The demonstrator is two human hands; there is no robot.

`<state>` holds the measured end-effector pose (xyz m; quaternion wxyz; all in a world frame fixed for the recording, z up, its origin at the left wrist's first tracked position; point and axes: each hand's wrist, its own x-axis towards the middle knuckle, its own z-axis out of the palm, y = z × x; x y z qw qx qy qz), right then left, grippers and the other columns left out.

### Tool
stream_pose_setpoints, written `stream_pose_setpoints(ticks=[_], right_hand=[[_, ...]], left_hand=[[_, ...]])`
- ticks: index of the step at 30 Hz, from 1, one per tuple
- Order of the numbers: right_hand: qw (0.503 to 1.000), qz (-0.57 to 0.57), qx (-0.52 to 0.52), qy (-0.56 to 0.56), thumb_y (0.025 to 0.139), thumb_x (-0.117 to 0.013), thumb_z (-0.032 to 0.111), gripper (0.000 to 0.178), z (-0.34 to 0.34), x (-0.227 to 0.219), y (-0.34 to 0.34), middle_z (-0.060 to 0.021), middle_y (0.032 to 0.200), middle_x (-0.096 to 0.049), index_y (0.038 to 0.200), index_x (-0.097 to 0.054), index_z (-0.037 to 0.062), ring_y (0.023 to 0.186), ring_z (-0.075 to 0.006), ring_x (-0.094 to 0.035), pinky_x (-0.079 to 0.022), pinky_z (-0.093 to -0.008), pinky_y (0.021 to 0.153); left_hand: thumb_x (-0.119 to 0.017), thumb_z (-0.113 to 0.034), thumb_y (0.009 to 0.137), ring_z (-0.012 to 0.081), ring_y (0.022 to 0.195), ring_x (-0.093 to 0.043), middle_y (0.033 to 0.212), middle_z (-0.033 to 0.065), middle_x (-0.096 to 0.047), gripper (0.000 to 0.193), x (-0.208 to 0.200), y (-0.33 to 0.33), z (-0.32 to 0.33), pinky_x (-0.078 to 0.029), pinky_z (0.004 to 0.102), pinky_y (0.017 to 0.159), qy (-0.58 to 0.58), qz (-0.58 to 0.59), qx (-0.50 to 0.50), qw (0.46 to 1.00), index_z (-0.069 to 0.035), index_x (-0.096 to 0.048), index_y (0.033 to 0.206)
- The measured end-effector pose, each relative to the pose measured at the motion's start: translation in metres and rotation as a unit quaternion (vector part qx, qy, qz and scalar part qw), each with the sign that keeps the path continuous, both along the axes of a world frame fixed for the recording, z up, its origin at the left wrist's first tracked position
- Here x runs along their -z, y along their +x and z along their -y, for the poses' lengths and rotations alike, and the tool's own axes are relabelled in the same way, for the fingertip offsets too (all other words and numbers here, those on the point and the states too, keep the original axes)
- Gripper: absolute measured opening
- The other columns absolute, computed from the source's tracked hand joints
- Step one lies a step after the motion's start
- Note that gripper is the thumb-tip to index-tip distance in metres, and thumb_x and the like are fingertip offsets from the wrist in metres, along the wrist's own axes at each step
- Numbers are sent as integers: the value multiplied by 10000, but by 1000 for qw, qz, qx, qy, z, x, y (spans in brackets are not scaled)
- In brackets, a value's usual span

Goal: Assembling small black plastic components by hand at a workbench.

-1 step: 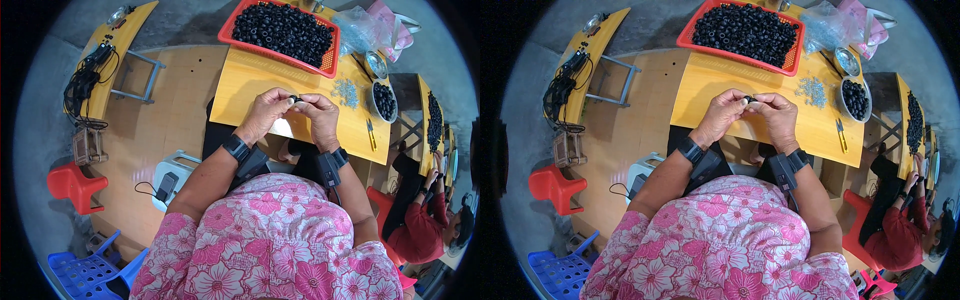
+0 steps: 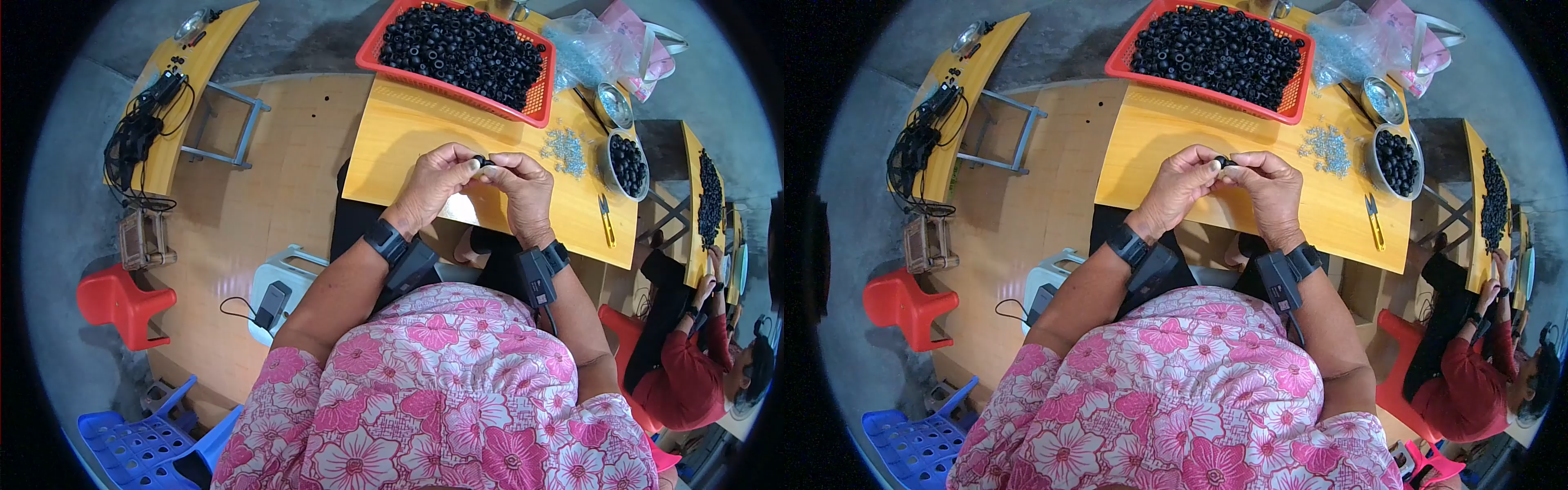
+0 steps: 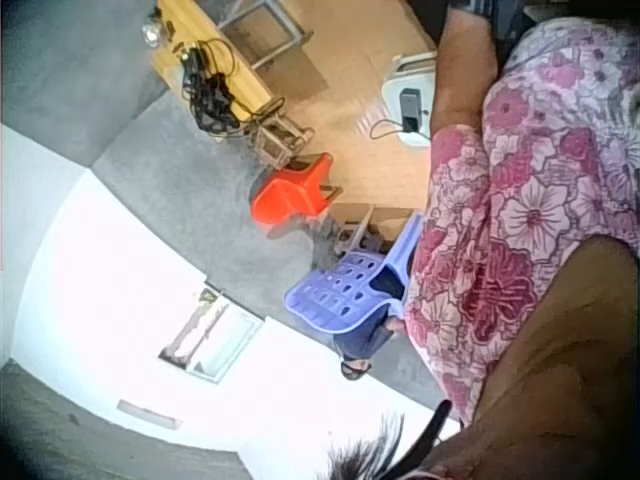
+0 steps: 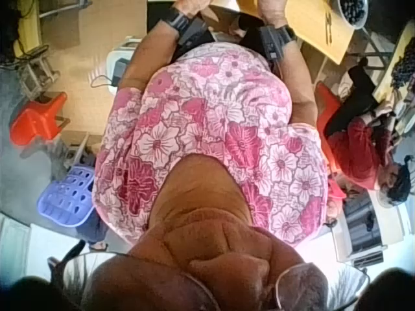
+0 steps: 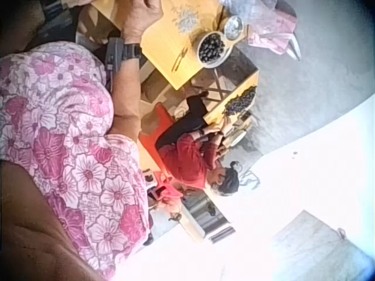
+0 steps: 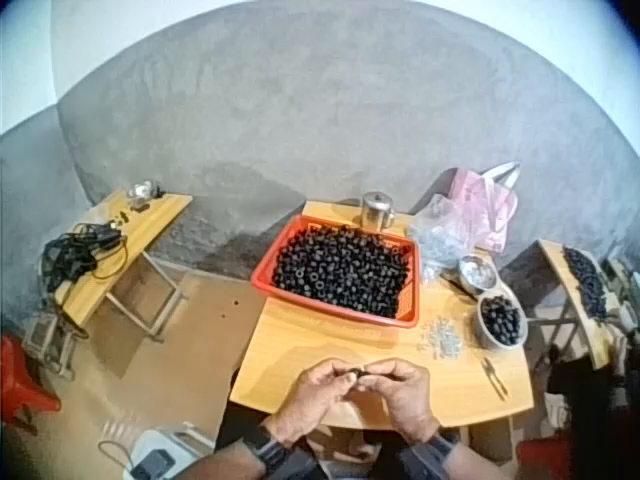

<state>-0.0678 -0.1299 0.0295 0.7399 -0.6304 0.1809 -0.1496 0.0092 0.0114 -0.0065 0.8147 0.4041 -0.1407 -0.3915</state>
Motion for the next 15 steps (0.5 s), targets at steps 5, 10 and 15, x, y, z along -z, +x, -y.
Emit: stream_pose_setpoints(ticks=[5,10,15], right_hand=[[998,14,0,64,797,-656,-70,119,0,3,0,-106,829,-683,914,-662,-43,723,-156,-663,-552,-264,701],[999,11,1,35,792,-664,-66,129,0,1,-1,-104,833,-685,917,-664,-37,727,-152,-663,-553,-263,706],[1000,11,-2,12,787,-673,-61,131,-1,-2,-3,-96,841,-688,914,-666,-31,745,-142,-663,-552,-256,713]], left_hand=[[-557,-102,937,142,881,-610,951,54,-613,115,3,1,1,-497,283,837,-12,-13,7,1000,-42,-567,1034],[-541,-93,942,129,850,-592,929,50,-605,100,-1,1,1,-494,279,826,-1,-14,11,1000,-35,-568,1018],[-540,-72,933,106,806,-555,897,36,-589,80,-1,2,1,-489,272,815,-19,-9,17,1000,-28,-573,991]])
